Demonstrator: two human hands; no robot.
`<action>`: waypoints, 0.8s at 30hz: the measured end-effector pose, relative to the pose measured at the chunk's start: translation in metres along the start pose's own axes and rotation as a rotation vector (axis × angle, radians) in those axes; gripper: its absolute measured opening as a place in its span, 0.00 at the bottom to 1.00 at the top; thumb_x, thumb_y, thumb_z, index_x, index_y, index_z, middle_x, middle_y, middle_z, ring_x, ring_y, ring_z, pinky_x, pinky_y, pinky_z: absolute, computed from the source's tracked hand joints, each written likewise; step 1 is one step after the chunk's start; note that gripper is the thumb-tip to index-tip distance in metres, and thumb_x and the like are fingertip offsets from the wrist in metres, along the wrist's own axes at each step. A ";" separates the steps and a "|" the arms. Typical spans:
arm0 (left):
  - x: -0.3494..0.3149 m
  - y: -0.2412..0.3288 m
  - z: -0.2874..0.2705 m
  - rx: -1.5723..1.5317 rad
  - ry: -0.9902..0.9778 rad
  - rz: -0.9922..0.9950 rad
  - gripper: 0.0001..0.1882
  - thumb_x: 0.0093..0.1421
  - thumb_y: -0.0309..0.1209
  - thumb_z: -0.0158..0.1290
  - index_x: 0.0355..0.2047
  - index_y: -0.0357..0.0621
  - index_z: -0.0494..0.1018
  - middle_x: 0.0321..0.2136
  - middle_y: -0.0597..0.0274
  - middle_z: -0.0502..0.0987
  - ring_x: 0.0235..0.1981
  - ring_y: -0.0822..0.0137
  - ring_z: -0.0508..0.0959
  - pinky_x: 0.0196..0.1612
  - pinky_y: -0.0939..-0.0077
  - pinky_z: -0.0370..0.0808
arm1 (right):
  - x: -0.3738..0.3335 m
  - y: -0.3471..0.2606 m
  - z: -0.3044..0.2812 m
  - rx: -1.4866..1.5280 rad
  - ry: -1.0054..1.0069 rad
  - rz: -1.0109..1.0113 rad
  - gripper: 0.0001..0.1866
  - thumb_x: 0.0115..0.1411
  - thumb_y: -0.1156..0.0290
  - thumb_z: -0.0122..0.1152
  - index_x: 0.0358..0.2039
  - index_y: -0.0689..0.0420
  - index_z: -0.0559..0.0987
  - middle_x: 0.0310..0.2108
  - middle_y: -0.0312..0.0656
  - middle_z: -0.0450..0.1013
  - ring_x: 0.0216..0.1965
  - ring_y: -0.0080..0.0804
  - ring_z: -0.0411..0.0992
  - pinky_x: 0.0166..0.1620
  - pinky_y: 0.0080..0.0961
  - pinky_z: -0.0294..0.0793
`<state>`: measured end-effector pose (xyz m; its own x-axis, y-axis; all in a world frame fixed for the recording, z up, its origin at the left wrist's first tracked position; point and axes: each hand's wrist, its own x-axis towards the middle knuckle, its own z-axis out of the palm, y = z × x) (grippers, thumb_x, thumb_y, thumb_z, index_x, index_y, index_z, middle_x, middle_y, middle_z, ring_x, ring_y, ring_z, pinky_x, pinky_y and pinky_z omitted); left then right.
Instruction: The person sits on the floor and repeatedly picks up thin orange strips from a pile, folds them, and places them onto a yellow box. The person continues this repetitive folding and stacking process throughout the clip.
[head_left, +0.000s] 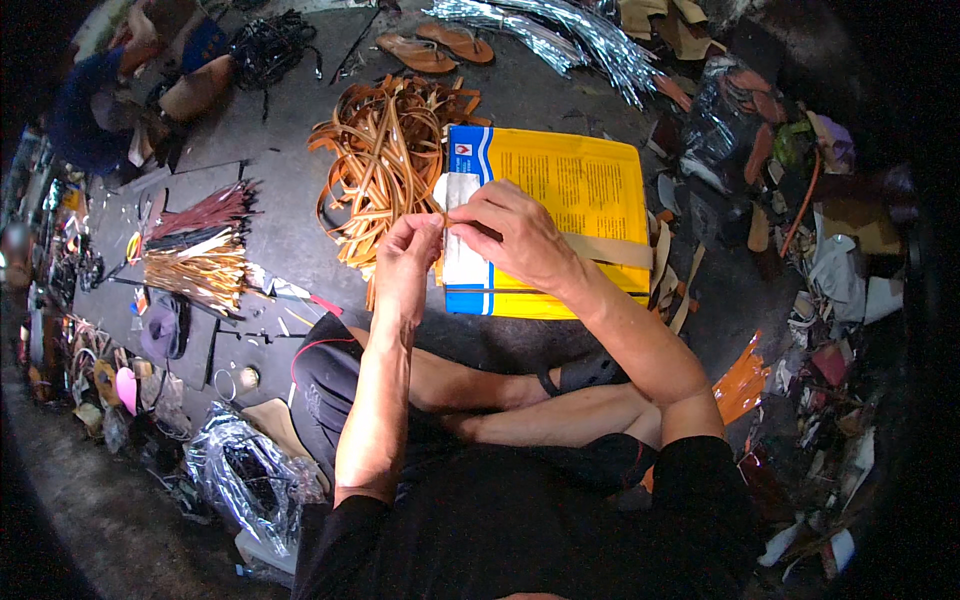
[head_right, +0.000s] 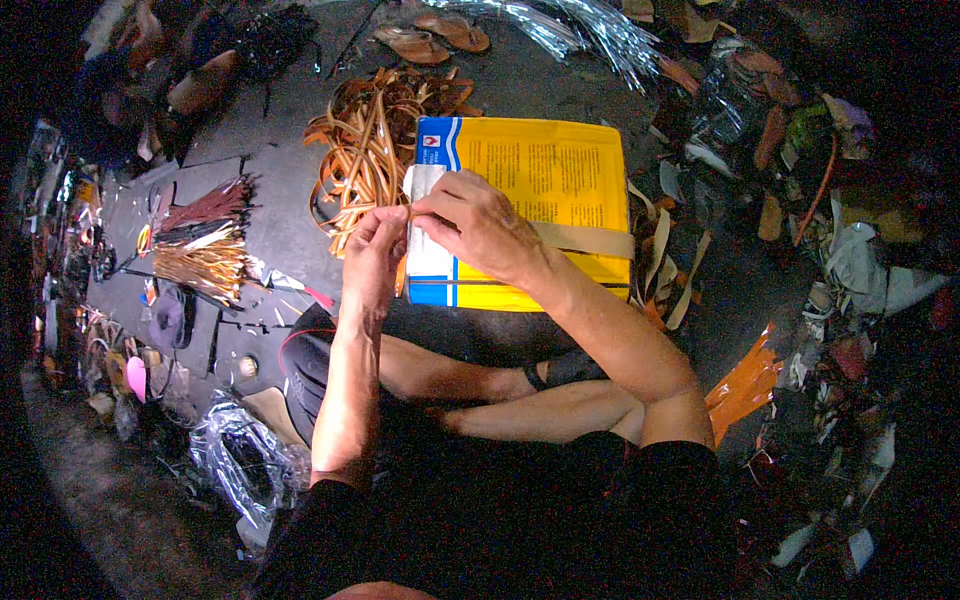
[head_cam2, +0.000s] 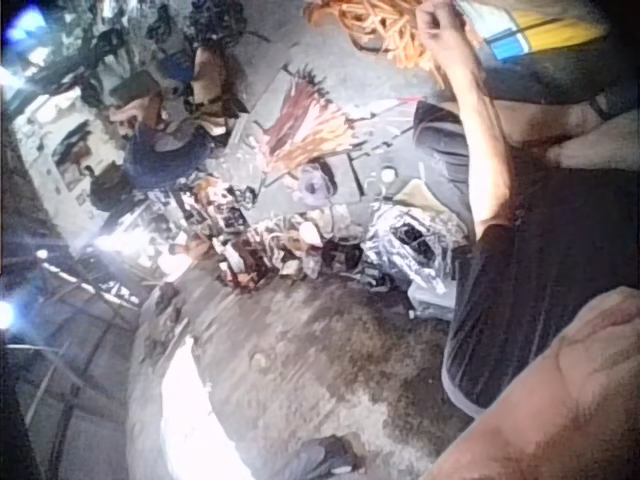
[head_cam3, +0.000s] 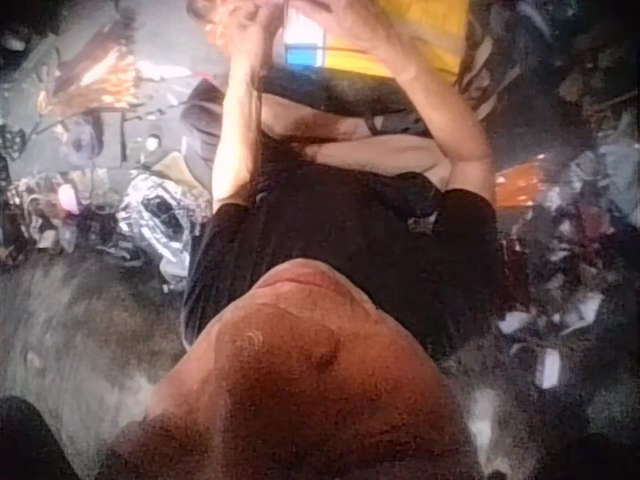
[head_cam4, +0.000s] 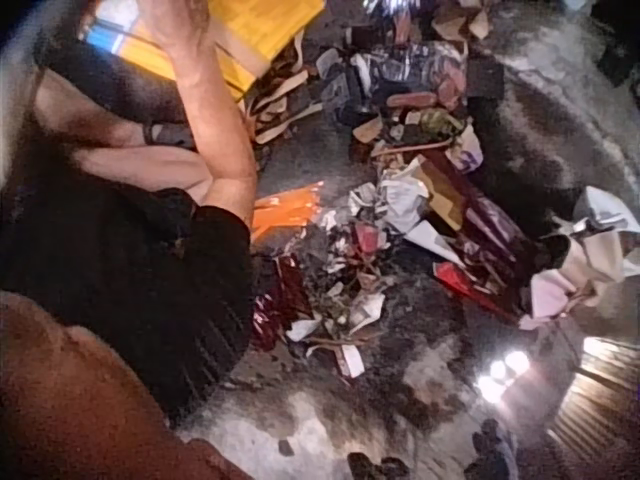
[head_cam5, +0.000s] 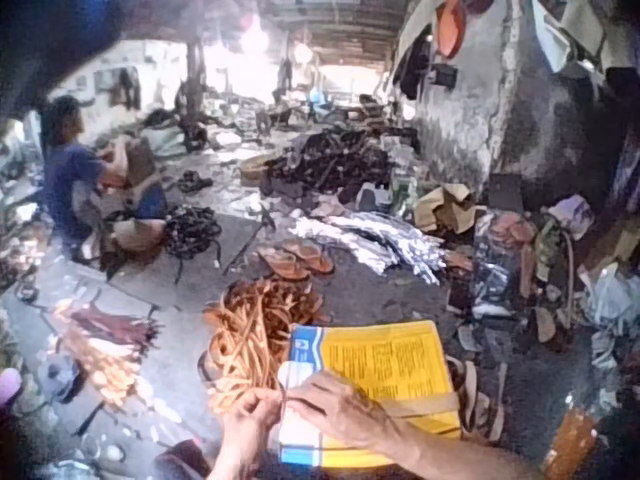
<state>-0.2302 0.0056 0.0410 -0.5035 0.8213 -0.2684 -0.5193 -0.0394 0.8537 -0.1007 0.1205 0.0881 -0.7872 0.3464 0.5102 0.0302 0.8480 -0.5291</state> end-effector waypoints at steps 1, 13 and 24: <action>-0.001 0.000 0.002 -0.058 0.033 -0.051 0.06 0.63 0.32 0.53 0.33 0.42 0.75 0.24 0.72 0.73 0.25 0.79 0.69 0.31 0.87 0.65 | -0.001 0.000 0.000 0.013 -0.001 0.009 0.08 0.50 0.76 0.66 0.33 0.59 0.79 0.30 0.41 0.72 0.35 0.40 0.72 0.38 0.32 0.72; 0.025 -0.030 -0.043 -0.107 0.078 -0.078 0.06 0.62 0.31 0.54 0.34 0.43 0.75 0.27 0.68 0.76 0.29 0.77 0.72 0.36 0.83 0.68 | -0.006 0.003 -0.001 0.012 -0.017 0.026 0.07 0.51 0.75 0.65 0.33 0.59 0.79 0.30 0.42 0.73 0.35 0.39 0.73 0.38 0.32 0.73; 0.002 -0.002 -0.005 -0.855 0.009 -0.286 0.18 0.62 0.44 0.54 0.40 0.40 0.70 0.29 0.62 0.76 0.30 0.71 0.75 0.38 0.78 0.72 | 0.004 0.006 0.006 -0.024 0.003 -0.036 0.08 0.50 0.77 0.65 0.32 0.59 0.76 0.31 0.41 0.72 0.35 0.40 0.73 0.38 0.31 0.73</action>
<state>-0.2342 0.0043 0.0367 -0.2793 0.8606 -0.4259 -0.9602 -0.2468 0.1311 -0.1076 0.1251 0.0831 -0.7864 0.3165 0.5305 0.0169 0.8695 -0.4937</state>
